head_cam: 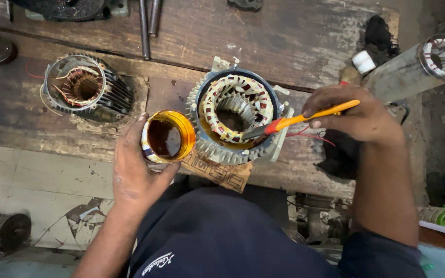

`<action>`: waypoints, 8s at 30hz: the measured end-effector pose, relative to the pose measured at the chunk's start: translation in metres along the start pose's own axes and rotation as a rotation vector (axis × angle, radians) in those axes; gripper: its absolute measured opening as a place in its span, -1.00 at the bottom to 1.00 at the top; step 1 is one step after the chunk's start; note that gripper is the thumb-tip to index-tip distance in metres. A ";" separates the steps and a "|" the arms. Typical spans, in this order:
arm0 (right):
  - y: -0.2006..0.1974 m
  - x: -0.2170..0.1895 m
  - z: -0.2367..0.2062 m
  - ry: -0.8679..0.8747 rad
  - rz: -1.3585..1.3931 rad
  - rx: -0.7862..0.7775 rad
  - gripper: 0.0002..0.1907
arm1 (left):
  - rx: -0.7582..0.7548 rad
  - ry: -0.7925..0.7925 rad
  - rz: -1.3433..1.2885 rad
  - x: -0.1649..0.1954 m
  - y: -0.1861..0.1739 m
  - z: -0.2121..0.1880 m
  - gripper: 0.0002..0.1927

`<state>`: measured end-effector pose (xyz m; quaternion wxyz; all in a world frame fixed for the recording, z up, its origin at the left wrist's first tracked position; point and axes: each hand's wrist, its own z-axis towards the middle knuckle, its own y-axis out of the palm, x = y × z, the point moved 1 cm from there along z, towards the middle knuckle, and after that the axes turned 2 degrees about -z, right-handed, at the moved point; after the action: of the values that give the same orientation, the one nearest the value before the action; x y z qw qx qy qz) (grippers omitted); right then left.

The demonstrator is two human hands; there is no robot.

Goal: The person holds an open can of amber varnish in one hand and uses a paintbrush to coat the copper windings of a disassembled electric motor stator, repeatedly dipping the brush and brushing around the winding slots. At the end they set the brush in the can and step back from the workbench.

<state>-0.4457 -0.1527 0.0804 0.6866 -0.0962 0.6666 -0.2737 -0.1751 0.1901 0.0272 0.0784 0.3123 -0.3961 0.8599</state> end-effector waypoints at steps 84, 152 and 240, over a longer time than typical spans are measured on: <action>0.173 -0.049 -0.075 0.106 0.056 1.628 -0.89 | -0.243 0.243 -0.384 -0.092 -0.019 0.111 0.05; 0.143 -0.005 0.045 0.319 0.424 1.032 -0.80 | -0.364 0.363 -0.332 -0.136 0.004 0.155 0.08; 0.174 -0.036 0.093 0.373 -0.061 1.354 -0.88 | -0.359 0.293 -0.484 -0.160 -0.007 0.147 0.01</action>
<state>-0.3115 -0.0119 0.0337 0.4619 0.3823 0.4532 -0.6596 0.0249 0.1055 0.0081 0.3902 0.2515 -0.4403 0.7685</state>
